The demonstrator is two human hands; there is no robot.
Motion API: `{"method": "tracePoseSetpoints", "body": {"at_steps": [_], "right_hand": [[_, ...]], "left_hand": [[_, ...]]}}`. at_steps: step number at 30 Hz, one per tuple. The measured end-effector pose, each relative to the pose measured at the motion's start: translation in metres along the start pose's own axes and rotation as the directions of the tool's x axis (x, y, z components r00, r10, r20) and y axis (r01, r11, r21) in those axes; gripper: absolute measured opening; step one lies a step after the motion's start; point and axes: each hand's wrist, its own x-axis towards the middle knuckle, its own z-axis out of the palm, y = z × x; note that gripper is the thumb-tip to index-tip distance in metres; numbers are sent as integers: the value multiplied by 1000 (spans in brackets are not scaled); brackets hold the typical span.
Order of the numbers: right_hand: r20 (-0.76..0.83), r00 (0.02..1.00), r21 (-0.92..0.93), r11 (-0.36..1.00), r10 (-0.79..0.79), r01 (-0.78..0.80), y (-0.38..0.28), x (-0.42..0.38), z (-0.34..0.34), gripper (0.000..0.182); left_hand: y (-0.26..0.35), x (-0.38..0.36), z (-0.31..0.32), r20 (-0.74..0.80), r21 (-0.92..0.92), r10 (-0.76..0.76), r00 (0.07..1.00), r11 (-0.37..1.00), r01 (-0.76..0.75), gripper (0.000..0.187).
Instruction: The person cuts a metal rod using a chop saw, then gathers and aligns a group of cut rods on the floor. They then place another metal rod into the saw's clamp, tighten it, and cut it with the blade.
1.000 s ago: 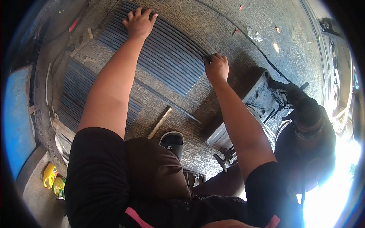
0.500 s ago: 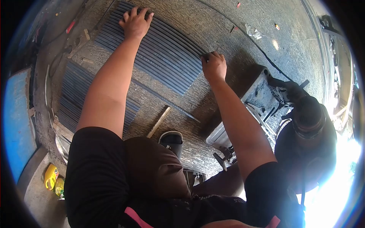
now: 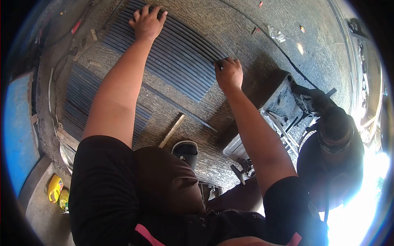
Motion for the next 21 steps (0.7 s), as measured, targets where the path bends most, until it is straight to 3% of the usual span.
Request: {"method": "tracePoseSetpoints", "body": {"at_steps": [11, 13, 21], "right_hand": [[-38, 998, 15, 999, -43, 43, -2, -2, 6, 6], [-39, 999, 15, 999, -38, 38, -4, -1, 6, 6], [-5, 999, 17, 999, -43, 43, -20, -13, 8, 6]], "left_hand": [[15, 3, -25, -20, 42, 11, 1000, 999, -10, 40], [38, 14, -72, 382, -28, -164, 910, 982, 189, 41], [35, 9, -58, 316, 2, -171, 933, 984, 180, 40]]}}
